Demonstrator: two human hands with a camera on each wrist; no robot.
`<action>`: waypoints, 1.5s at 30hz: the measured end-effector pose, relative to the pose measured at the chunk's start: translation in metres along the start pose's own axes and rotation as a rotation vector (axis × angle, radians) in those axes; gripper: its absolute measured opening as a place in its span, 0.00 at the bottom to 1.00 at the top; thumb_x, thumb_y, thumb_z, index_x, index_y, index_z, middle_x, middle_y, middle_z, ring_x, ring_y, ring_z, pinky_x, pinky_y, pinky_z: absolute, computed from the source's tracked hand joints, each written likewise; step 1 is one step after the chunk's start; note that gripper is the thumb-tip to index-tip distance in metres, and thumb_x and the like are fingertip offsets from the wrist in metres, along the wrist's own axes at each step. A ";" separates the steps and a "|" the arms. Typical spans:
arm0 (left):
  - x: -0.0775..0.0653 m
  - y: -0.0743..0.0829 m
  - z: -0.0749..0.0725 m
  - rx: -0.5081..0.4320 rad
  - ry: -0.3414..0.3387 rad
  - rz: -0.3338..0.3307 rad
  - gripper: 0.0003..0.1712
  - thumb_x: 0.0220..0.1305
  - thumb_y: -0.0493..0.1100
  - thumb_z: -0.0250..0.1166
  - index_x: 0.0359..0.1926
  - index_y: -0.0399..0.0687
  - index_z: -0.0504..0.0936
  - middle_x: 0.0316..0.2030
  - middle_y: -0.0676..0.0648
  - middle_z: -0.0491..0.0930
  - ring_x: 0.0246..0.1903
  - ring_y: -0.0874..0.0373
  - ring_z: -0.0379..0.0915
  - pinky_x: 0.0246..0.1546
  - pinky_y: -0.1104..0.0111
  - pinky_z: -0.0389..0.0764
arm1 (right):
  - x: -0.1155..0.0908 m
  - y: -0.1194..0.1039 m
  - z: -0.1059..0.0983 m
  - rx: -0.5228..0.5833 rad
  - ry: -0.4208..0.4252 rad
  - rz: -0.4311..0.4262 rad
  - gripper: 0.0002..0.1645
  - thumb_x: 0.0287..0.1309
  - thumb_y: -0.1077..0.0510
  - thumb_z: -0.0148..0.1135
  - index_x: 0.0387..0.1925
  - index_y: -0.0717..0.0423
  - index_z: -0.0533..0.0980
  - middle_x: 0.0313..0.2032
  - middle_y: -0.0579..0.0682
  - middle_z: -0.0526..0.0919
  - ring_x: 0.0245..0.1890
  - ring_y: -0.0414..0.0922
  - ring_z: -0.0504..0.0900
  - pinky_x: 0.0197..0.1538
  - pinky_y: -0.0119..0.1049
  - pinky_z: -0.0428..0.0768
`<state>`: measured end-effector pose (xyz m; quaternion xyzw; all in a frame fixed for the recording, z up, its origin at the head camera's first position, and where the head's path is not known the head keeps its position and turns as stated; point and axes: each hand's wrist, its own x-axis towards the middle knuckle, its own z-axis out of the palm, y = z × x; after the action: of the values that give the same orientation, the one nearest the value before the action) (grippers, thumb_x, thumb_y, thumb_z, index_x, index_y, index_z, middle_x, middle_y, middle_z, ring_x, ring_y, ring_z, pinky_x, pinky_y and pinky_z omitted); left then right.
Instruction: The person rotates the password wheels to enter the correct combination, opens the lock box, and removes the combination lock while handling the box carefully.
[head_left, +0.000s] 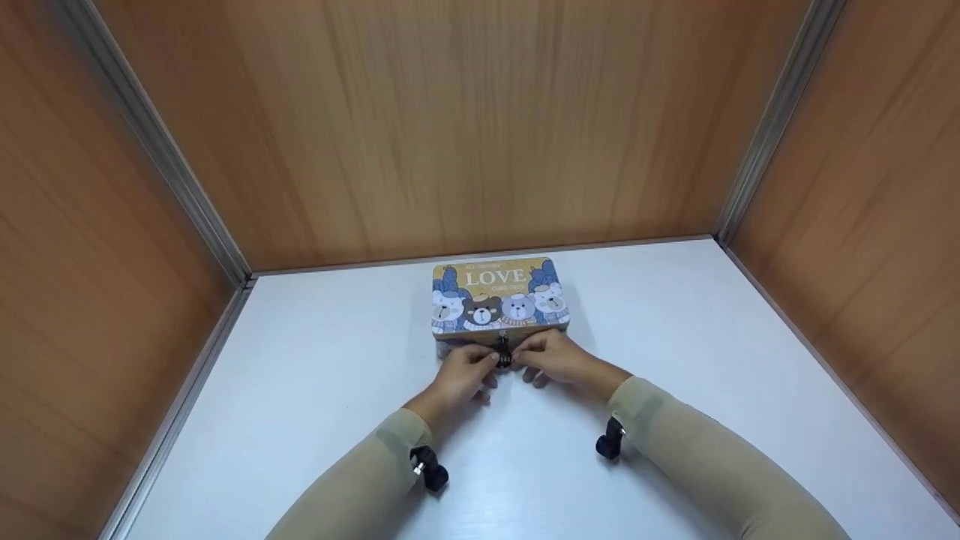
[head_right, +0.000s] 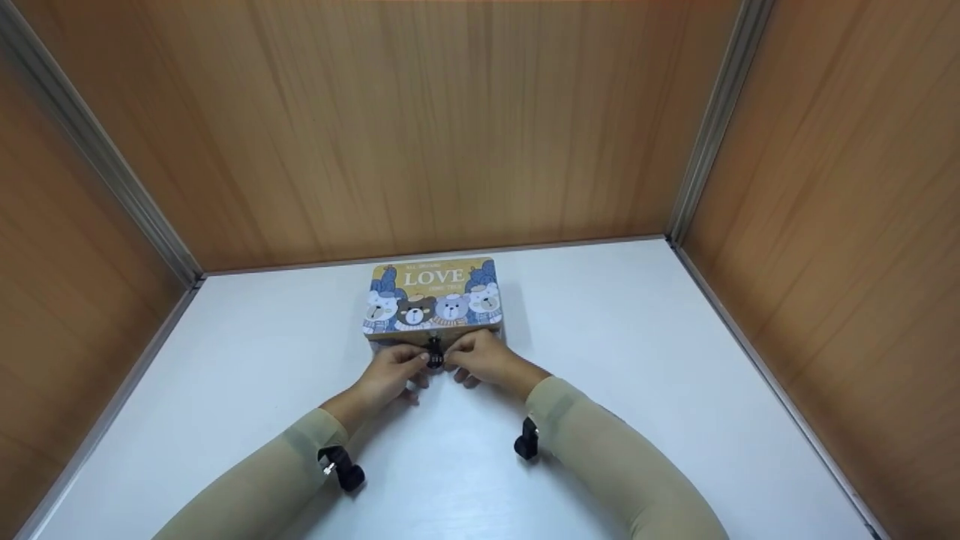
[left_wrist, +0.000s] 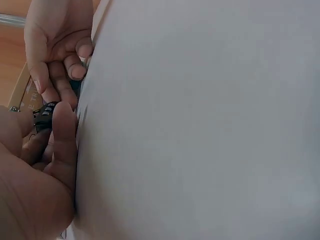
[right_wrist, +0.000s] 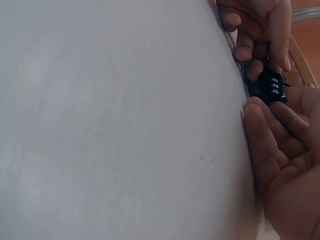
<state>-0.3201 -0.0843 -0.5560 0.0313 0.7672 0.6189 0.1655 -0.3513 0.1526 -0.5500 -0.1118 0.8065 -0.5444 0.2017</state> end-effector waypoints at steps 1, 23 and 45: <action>0.001 -0.001 0.000 0.008 -0.014 -0.007 0.19 0.90 0.46 0.60 0.62 0.35 0.85 0.40 0.42 0.86 0.32 0.56 0.82 0.29 0.67 0.90 | 0.000 0.002 0.000 0.000 0.001 -0.002 0.16 0.80 0.56 0.67 0.56 0.64 0.89 0.46 0.59 0.96 0.32 0.42 0.91 0.36 0.35 0.94; 0.007 -0.002 -0.007 0.000 -0.103 -0.008 0.17 0.89 0.46 0.61 0.61 0.39 0.86 0.49 0.43 0.87 0.38 0.56 0.86 0.36 0.68 0.90 | 0.007 0.007 0.004 0.174 -0.056 0.039 0.16 0.84 0.57 0.64 0.58 0.64 0.87 0.45 0.58 0.96 0.36 0.42 0.95 0.45 0.34 0.96; 0.006 -0.008 -0.009 -0.025 -0.126 0.006 0.14 0.89 0.45 0.60 0.57 0.38 0.84 0.45 0.43 0.88 0.35 0.57 0.85 0.34 0.69 0.89 | 0.006 0.010 0.011 0.220 -0.015 0.049 0.14 0.78 0.60 0.68 0.57 0.66 0.87 0.41 0.56 0.96 0.37 0.44 0.96 0.44 0.35 0.96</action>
<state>-0.3269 -0.0930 -0.5631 0.0704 0.7474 0.6256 0.2122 -0.3515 0.1447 -0.5642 -0.0734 0.7429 -0.6237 0.2319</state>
